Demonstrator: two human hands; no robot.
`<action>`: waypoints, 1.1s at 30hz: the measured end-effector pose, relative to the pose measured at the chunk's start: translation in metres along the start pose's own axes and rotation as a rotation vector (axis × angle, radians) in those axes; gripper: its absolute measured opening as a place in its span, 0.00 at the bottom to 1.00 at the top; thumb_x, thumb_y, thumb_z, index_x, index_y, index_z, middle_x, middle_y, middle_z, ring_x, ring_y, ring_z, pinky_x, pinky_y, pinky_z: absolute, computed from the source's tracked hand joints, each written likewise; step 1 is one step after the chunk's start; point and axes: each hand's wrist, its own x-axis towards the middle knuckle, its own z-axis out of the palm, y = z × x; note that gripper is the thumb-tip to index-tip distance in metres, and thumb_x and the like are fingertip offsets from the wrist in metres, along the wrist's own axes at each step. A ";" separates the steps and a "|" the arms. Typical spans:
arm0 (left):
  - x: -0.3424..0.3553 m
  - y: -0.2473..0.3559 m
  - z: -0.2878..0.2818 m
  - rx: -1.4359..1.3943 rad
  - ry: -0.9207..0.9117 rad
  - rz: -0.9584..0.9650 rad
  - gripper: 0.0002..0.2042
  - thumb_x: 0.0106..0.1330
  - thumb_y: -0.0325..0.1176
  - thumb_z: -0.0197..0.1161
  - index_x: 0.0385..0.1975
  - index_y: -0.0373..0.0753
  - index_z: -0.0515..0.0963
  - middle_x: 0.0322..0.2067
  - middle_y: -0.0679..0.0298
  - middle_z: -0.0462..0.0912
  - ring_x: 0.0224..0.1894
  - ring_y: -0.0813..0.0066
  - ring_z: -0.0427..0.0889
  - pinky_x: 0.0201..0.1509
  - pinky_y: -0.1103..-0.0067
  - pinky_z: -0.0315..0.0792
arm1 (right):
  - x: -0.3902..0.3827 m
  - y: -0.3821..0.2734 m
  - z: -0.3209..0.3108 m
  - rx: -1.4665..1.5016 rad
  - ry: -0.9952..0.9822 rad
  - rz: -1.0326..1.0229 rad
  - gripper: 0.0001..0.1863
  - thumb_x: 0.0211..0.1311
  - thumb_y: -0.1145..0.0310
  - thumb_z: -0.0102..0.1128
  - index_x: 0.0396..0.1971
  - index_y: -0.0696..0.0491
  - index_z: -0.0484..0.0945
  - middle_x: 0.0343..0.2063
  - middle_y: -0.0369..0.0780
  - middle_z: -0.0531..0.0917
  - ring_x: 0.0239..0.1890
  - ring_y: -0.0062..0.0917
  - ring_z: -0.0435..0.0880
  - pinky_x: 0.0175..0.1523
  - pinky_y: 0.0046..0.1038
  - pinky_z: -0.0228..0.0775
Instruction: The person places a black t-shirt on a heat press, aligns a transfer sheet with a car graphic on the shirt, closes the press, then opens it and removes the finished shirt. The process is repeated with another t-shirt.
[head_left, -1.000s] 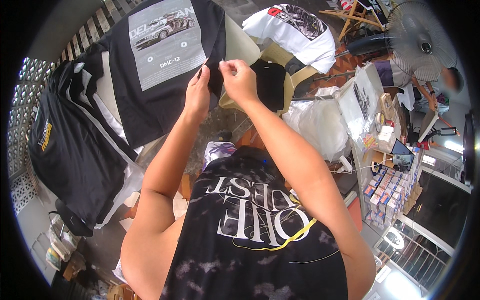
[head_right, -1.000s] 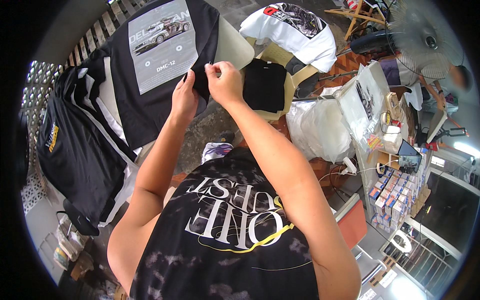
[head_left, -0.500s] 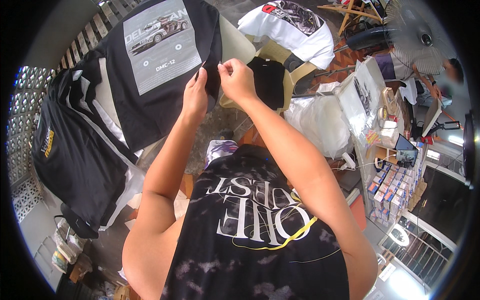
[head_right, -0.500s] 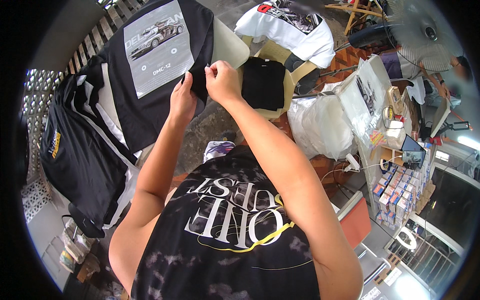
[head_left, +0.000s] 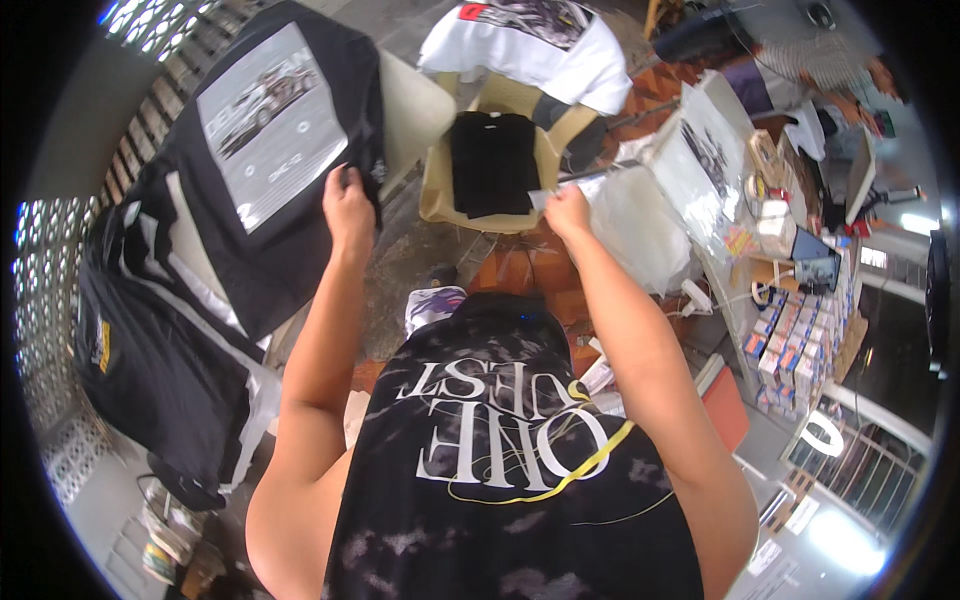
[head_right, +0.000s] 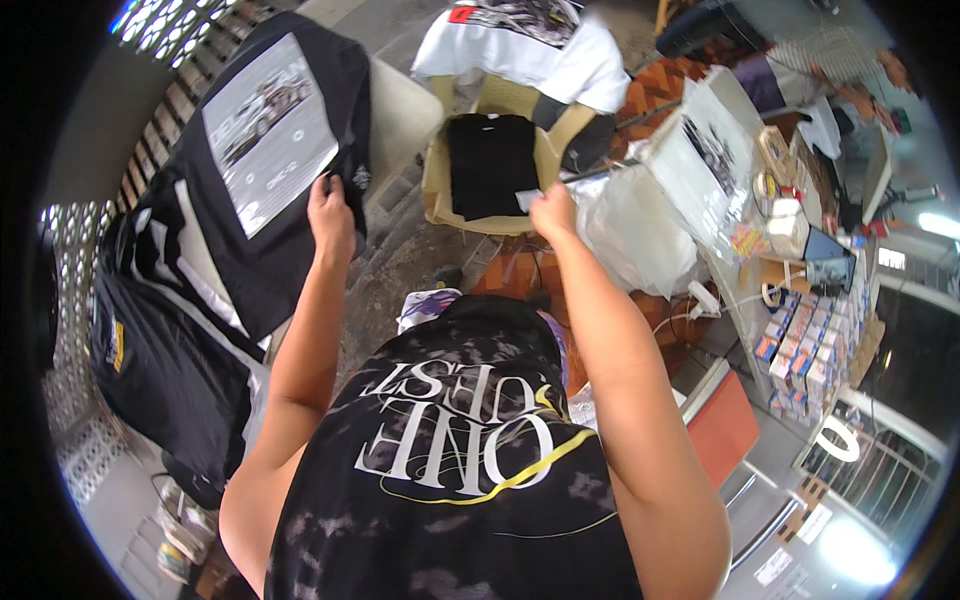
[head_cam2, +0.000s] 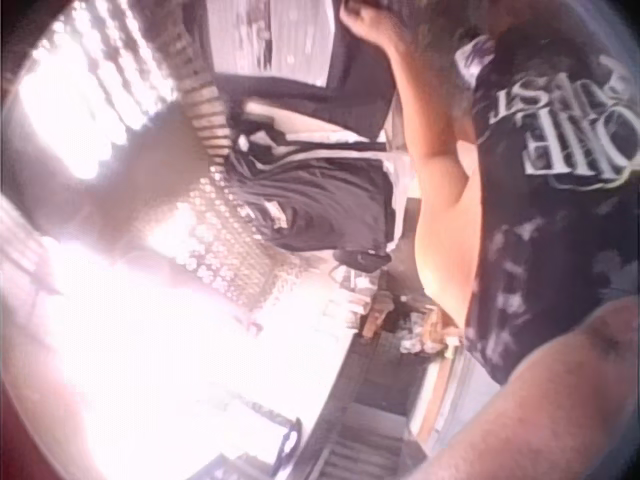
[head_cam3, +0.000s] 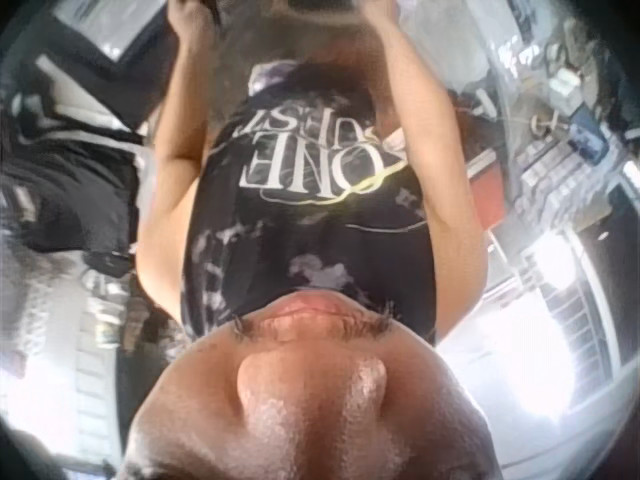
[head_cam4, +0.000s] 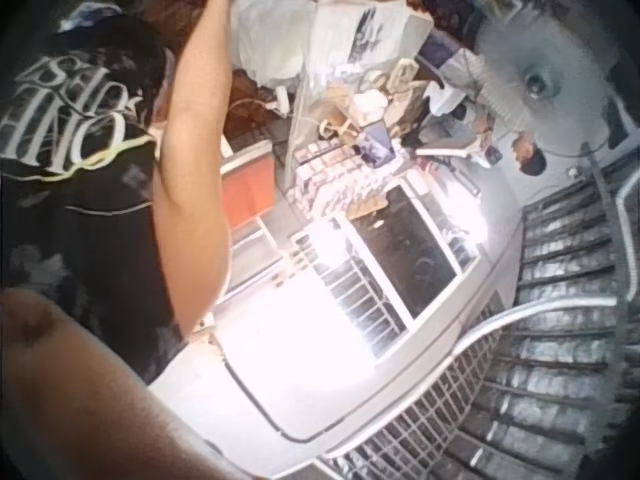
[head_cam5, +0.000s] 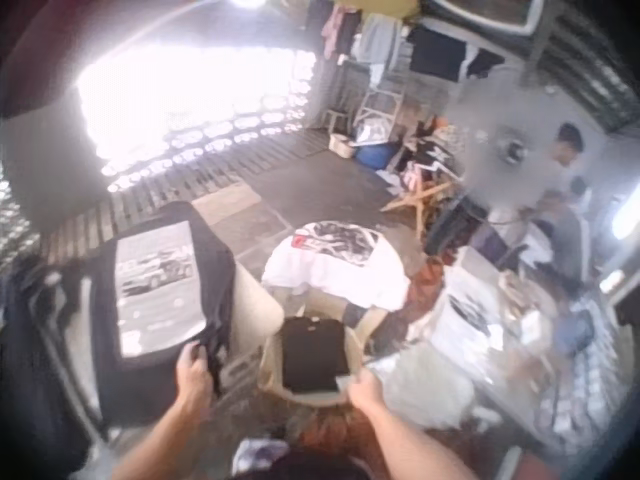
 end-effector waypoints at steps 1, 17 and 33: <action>0.000 -0.004 0.003 0.055 0.007 0.074 0.16 0.76 0.37 0.58 0.52 0.29 0.76 0.41 0.59 0.82 0.43 0.73 0.75 0.51 0.76 0.70 | -0.003 0.046 -0.007 -0.007 0.071 0.132 0.08 0.52 0.74 0.61 0.33 0.55 0.77 0.27 0.46 0.83 0.31 0.34 0.85 0.35 0.39 0.76; -0.078 -0.084 0.167 0.934 -0.930 0.466 0.15 0.58 0.30 0.64 0.46 0.36 0.82 0.48 0.48 0.82 0.55 0.49 0.78 0.62 0.62 0.71 | -0.063 0.290 -0.112 0.279 -0.132 0.194 0.22 0.66 0.57 0.63 0.52 0.56 0.79 0.47 0.46 0.86 0.48 0.37 0.85 0.54 0.35 0.76; -0.004 -0.231 0.252 1.464 -1.448 0.489 0.37 0.64 0.27 0.58 0.75 0.41 0.52 0.74 0.46 0.50 0.73 0.33 0.55 0.70 0.51 0.65 | -0.333 0.208 -0.070 0.471 -0.019 1.008 0.15 0.69 0.68 0.61 0.50 0.61 0.78 0.36 0.41 0.86 0.35 0.25 0.86 0.40 0.25 0.77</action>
